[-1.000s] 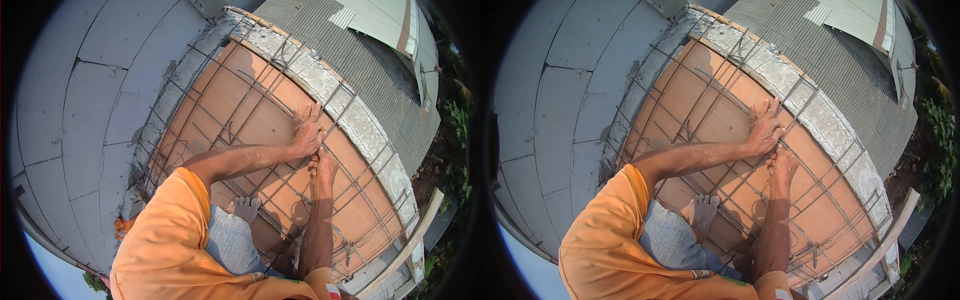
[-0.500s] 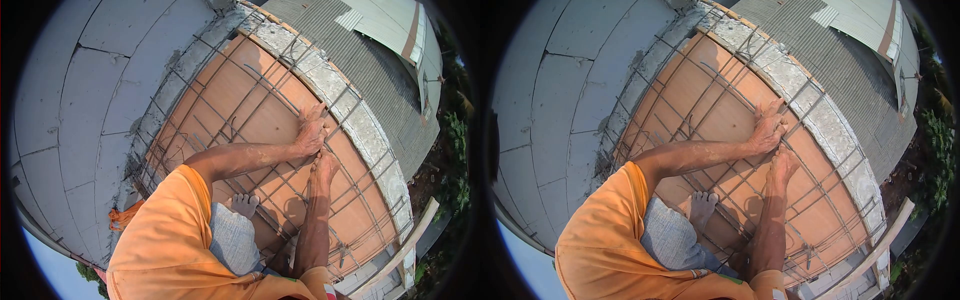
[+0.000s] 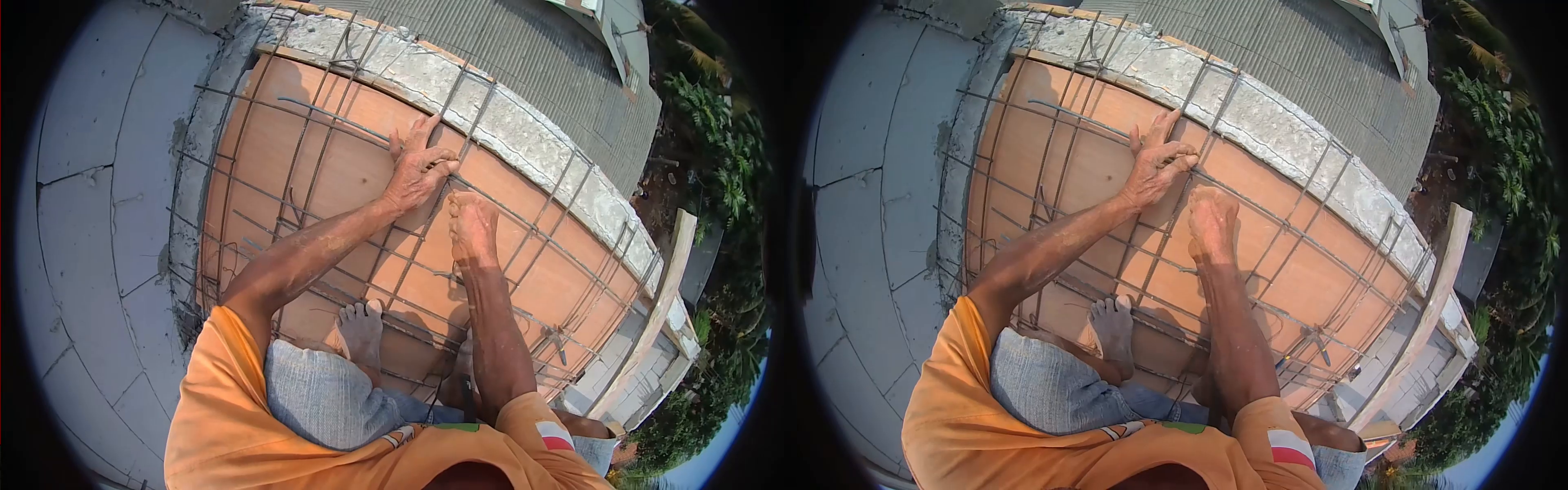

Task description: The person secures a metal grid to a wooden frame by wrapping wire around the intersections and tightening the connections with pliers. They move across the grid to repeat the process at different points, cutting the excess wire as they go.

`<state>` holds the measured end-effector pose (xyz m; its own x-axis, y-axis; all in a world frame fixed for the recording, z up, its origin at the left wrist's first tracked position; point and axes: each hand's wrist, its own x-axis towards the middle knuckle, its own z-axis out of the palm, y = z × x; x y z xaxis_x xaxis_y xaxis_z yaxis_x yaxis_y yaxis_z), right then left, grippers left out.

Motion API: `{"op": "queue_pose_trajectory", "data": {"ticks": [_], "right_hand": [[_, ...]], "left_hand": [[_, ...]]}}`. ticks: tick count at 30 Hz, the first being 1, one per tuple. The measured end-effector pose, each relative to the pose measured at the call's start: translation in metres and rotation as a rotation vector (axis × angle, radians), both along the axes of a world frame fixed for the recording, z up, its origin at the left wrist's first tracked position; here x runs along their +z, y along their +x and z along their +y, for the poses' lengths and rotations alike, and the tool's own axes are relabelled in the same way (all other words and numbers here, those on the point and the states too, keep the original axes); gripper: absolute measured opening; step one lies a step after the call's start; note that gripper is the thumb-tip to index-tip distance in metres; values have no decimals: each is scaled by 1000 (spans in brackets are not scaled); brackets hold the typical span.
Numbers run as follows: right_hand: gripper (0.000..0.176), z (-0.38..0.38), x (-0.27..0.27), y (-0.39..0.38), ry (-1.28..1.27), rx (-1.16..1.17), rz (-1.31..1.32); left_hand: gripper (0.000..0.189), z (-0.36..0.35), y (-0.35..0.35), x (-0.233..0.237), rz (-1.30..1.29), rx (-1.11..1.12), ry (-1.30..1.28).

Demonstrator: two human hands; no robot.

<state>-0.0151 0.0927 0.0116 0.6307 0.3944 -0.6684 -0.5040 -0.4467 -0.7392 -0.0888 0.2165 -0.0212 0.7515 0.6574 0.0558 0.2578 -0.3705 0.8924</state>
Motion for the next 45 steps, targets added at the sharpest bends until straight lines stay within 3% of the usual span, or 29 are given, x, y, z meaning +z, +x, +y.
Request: {"op": "queue_pose_trajectory", "data": {"ticks": [3,5,12,14,17,22,24,25,27,30,36,39,40,42,45], "right_hand": [[12,17,26,6,15,-122,175],[12,23,35,16,45,-157,278],[11,26,42,23,97,-108,371],[12,25,44,22,46,52,274],[16,23,50,15,65,102,170],[26,12,58,-17,63,34,-35],[28,0,51,-21,103,266,-136],[28,-2,49,-18,101,266,-136],[27,-2,47,-9,-109,543,-545],[34,15,54,1,-218,727,-786],[23,23,59,18,-204,1070,-822],[22,35,63,55,-291,1110,-795],[22,37,65,63,-292,1112,-795],[23,39,67,79,-372,913,-448],[22,26,29,87,-290,797,-524]], "left_hand": [[19,2,-6,-1,-18,-3,57],[21,6,-11,-5,30,-171,154],[36,11,-18,-8,27,-276,290],[40,11,-18,-9,-17,-274,317],[37,8,-14,-12,-1,-225,328],[28,7,-13,-15,-17,-203,367],[25,5,-14,-13,-29,-191,351],[23,6,-14,-12,-41,-189,362],[22,6,-12,-13,-57,-186,371],[19,6,-12,-15,-40,-185,378],[16,6,-14,-12,-66,-194,346],[13,4,-12,-9,-33,-183,299],[14,5,-11,-10,-43,-177,302],[14,3,-7,-12,-57,-175,307],[16,3,-7,-14,-35,-157,302]]}}
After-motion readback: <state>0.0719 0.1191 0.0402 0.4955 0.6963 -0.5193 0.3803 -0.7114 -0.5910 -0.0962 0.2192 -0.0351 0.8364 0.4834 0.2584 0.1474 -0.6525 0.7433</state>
